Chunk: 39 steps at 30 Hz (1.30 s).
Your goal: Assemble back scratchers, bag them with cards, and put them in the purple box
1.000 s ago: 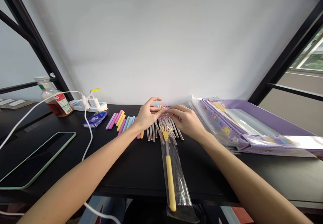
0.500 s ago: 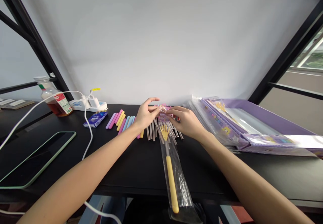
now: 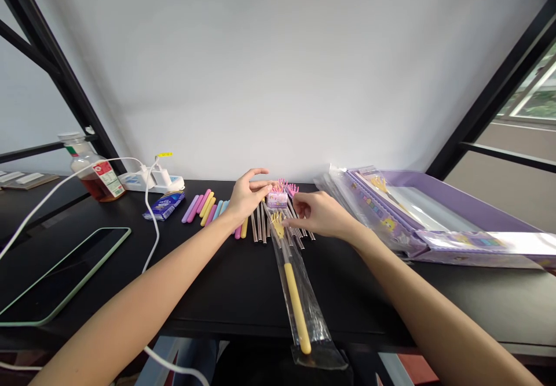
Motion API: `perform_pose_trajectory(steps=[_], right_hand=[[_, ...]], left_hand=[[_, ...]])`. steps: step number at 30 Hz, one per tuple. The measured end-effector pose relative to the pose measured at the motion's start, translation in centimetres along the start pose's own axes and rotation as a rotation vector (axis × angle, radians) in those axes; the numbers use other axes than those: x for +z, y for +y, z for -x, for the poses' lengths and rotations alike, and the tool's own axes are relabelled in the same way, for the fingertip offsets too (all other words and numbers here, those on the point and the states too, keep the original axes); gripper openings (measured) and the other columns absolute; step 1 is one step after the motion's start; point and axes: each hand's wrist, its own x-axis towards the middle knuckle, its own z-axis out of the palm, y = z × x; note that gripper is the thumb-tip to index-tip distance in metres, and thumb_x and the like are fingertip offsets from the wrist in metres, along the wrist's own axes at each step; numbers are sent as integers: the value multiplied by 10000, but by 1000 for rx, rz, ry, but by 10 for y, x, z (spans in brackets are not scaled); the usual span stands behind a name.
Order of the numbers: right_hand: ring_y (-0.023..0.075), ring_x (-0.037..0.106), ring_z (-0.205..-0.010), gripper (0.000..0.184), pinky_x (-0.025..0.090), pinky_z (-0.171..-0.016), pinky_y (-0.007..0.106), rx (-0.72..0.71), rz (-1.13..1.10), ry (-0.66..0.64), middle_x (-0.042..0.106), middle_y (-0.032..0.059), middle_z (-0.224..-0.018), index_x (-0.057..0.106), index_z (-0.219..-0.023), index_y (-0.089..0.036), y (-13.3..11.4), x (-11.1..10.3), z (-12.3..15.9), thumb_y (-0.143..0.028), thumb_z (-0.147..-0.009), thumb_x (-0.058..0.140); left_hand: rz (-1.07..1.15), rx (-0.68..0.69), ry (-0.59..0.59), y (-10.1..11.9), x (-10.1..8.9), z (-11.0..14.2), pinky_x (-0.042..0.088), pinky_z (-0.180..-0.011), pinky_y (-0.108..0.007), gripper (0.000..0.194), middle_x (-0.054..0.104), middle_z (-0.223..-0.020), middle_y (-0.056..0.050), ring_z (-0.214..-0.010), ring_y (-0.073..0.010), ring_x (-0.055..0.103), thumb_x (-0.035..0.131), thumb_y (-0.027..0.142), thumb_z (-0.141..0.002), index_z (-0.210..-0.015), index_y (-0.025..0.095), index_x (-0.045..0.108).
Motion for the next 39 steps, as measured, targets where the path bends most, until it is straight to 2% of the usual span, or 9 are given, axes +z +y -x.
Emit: perform_pose_trajectory(steps=[3, 7, 12, 15, 20, 25, 30, 34, 39], right_hand=[[118, 384, -528, 581, 246, -538, 281, 38, 54, -124, 502, -36, -566, 387, -639, -219, -3, 3, 3, -697, -756, 696], [130, 377, -543, 622, 227, -539, 286, 108, 108, -113, 492, -29, -567, 369, -639, -222, -5, 7, 3, -760, -742, 663], [136, 381, -548, 644, 229, -539, 284, 177, 156, -104, 501, -25, -573, 375, -630, -223, -5, 7, 2, -797, -720, 652], [136, 393, -542, 637, 234, -540, 279, 196, 159, -99, 516, -22, -580, 387, -633, -224, -5, 7, 2, -794, -719, 657], [145, 409, -545, 630, 240, -538, 280, 202, 158, -89, 525, -12, -594, 394, -637, -228, -6, 8, 4, -799, -726, 646], [146, 403, -532, 632, 234, -526, 287, 202, 148, -67, 504, -11, -575, 379, -620, -230, -7, 9, 6, -785, -716, 666], [126, 376, -534, 623, 234, -532, 278, 205, 23, -24, 453, -27, -553, 363, -606, -221, -5, 9, 7, -743, -738, 677], [106, 417, -532, 535, 293, -513, 258, 188, -414, -132, 470, -39, -574, 489, -659, -205, -7, 0, 8, -692, -788, 670], [128, 550, -551, 501, 436, -531, 268, 194, -752, -380, 630, 22, -644, 630, -693, -166, -14, -18, 11, -648, -818, 677]], left_hand=[[14, -41, -64, 6, 0, 2, 542, -835, -331, 366, 768, -969, -89, -956, -218, 711, 700, 208, -762, -1119, 185, 623], [26, -138, -157, 6, -2, 1, 550, -815, -346, 238, 739, -794, -72, -941, -225, 703, 623, 323, -827, -1015, 178, 639], [-287, -26, -38, 0, -8, -2, 529, -837, -331, 353, 723, -964, -61, -899, -208, 698, 800, 399, -700, -955, 186, 679], [-321, -103, -161, 4, -12, -3, 514, -878, -345, 388, 733, -1072, -73, -979, -235, 691, 842, 433, -658, -950, 197, 743], [-478, 44, -376, 12, -13, -1, 469, -679, -306, 282, 701, -752, -28, -749, -204, 643, 782, 475, -714, -763, 203, 726], [-557, 90, -422, 13, -11, 3, 412, -589, -264, 339, 670, -768, 18, -670, -175, 603, 801, 336, -677, -955, 221, 645], [-313, 17, -441, 14, -12, 4, 510, -680, -285, 552, 682, -925, -32, -796, -190, 657, 795, 274, -706, -1208, 223, 573], [-122, 24, -366, 20, -15, 3, 567, -748, -308, 621, 670, -1038, -71, -883, -195, 668, 819, 293, -723, -1278, 236, 548], [10, 126, 40, 23, -19, -5, 572, -863, -336, 653, 652, -1096, -54, -938, -187, 680, 840, 261, -716, -1292, 264, 534]])
